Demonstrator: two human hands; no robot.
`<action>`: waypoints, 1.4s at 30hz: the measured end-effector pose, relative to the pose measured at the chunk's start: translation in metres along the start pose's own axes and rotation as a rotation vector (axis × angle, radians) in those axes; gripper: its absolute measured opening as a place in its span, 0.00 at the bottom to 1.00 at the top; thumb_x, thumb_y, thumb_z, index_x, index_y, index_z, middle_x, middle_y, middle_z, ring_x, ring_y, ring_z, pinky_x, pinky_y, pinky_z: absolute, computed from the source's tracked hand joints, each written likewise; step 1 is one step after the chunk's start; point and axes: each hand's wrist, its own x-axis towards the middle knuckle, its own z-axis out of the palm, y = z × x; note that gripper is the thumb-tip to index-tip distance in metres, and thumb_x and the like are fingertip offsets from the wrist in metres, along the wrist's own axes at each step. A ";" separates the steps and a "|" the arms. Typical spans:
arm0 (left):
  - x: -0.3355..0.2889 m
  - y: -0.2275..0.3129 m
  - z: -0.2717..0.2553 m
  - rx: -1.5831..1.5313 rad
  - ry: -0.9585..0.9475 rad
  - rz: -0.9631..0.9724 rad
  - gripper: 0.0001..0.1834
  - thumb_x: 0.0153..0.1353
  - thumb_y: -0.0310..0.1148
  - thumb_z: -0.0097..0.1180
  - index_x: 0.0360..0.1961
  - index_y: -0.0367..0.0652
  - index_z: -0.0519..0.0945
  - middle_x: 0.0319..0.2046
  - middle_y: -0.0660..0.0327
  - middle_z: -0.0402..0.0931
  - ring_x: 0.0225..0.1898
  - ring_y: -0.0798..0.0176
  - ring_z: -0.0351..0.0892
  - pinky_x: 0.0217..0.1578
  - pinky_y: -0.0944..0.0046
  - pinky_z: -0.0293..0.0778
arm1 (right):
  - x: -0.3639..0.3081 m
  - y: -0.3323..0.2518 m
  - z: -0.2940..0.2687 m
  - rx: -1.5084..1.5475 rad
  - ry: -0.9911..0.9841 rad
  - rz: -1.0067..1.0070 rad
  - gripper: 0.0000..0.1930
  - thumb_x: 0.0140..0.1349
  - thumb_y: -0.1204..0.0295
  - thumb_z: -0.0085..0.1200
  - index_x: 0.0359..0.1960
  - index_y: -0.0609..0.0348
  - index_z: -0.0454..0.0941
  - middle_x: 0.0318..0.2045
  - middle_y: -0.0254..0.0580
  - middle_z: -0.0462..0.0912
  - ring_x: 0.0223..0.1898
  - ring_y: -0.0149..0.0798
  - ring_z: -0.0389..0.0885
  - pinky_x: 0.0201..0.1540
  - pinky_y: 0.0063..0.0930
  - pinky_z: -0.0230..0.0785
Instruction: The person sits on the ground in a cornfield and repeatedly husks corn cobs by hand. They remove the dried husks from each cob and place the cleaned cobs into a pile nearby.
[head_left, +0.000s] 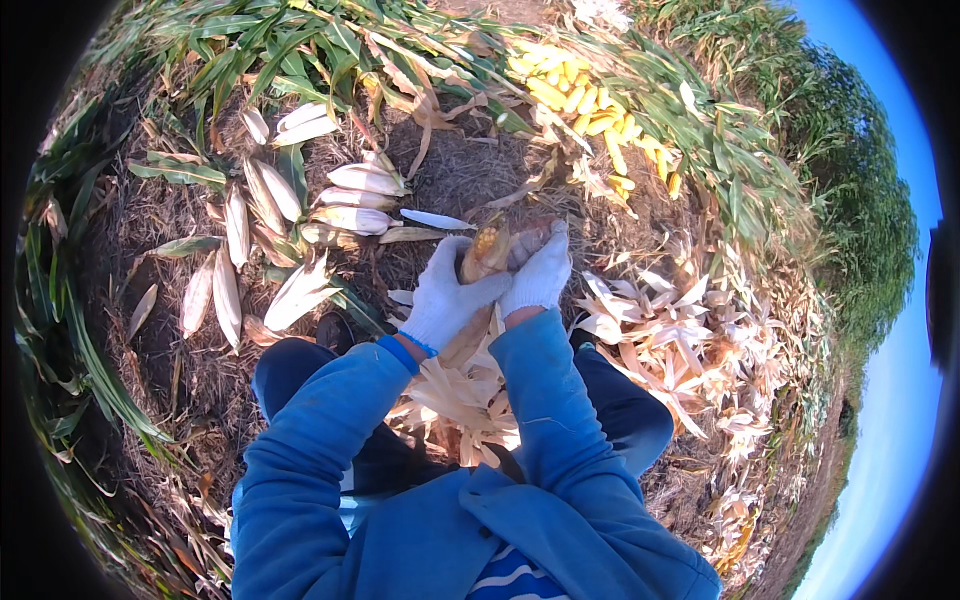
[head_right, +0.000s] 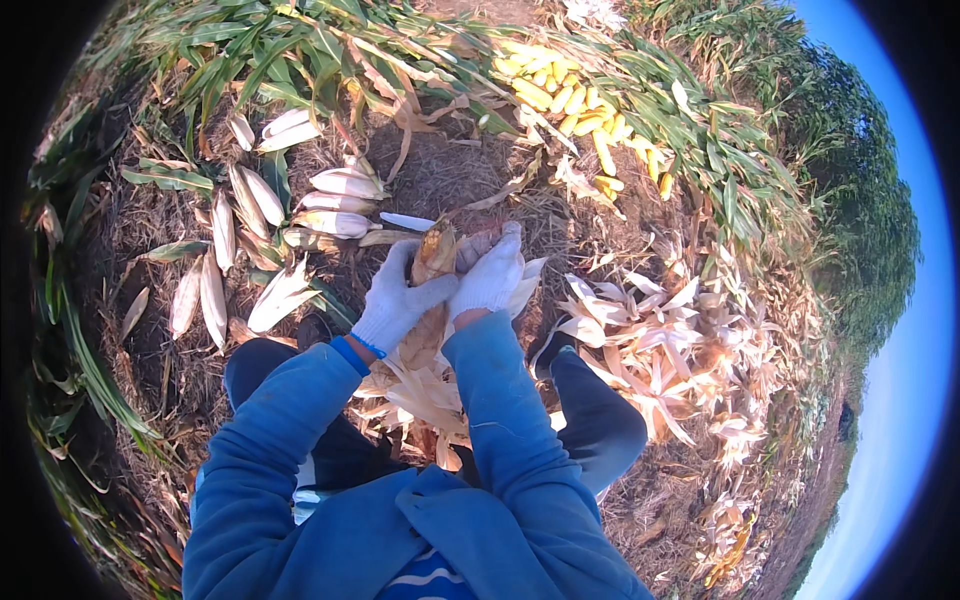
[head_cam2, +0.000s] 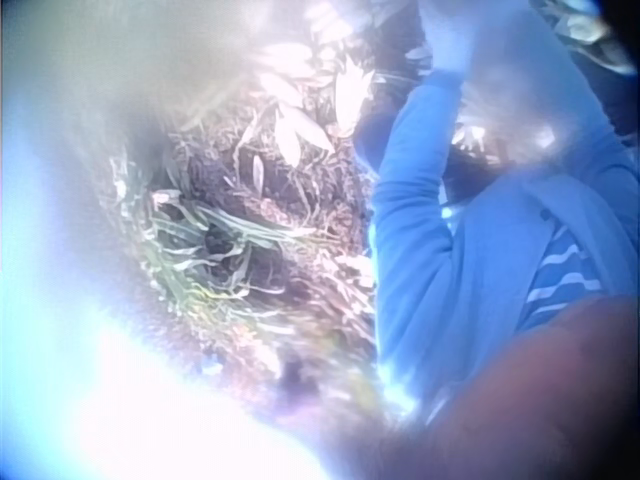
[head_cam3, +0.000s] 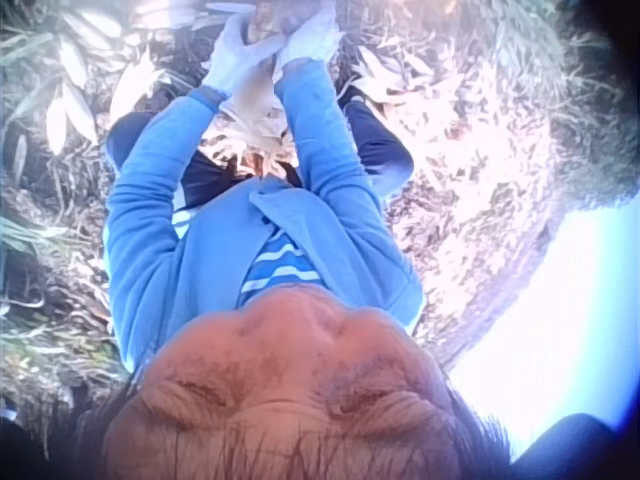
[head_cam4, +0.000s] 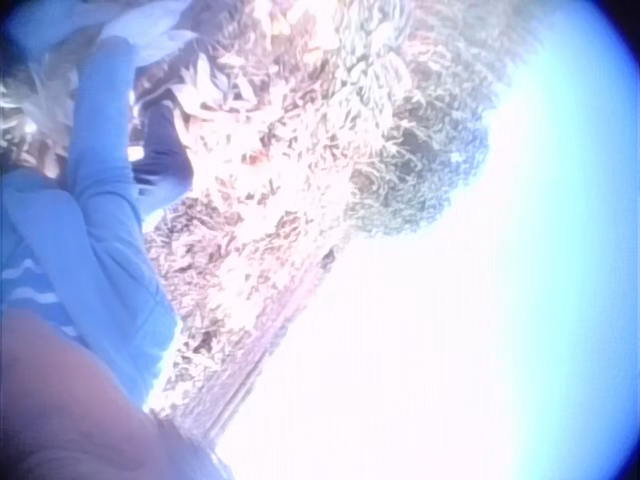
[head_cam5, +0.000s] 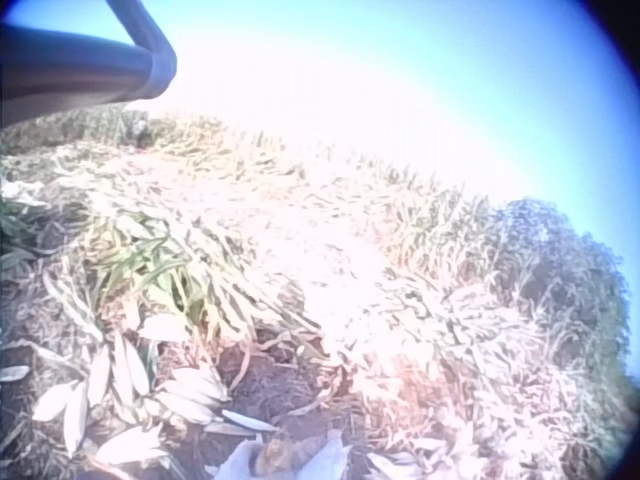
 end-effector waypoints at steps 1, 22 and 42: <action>0.002 -0.002 0.002 0.146 0.105 0.110 0.36 0.56 0.49 0.72 0.58 0.38 0.74 0.50 0.54 0.82 0.49 0.63 0.81 0.51 0.59 0.78 | -0.002 0.001 0.005 -0.032 0.013 -0.058 0.16 0.76 0.57 0.45 0.36 0.54 0.76 0.22 0.27 0.65 0.22 0.28 0.64 0.25 0.26 0.60; 0.052 0.008 -0.042 -0.748 0.413 -0.248 0.28 0.67 0.51 0.63 0.55 0.38 0.78 0.35 0.64 0.77 0.33 0.70 0.76 0.33 0.67 0.74 | -0.126 -0.042 -0.124 -0.825 -0.510 -0.104 0.13 0.73 0.69 0.48 0.43 0.69 0.80 0.28 0.35 0.80 0.32 0.27 0.75 0.35 0.26 0.69; 0.056 0.005 -0.056 -0.846 0.267 -0.074 0.28 0.72 0.53 0.54 0.59 0.38 0.74 0.42 0.53 0.81 0.42 0.56 0.83 0.43 0.55 0.83 | -0.114 -0.081 -0.164 -1.102 -0.506 0.337 0.13 0.70 0.62 0.57 0.42 0.61 0.77 0.35 0.37 0.82 0.35 0.27 0.78 0.36 0.22 0.71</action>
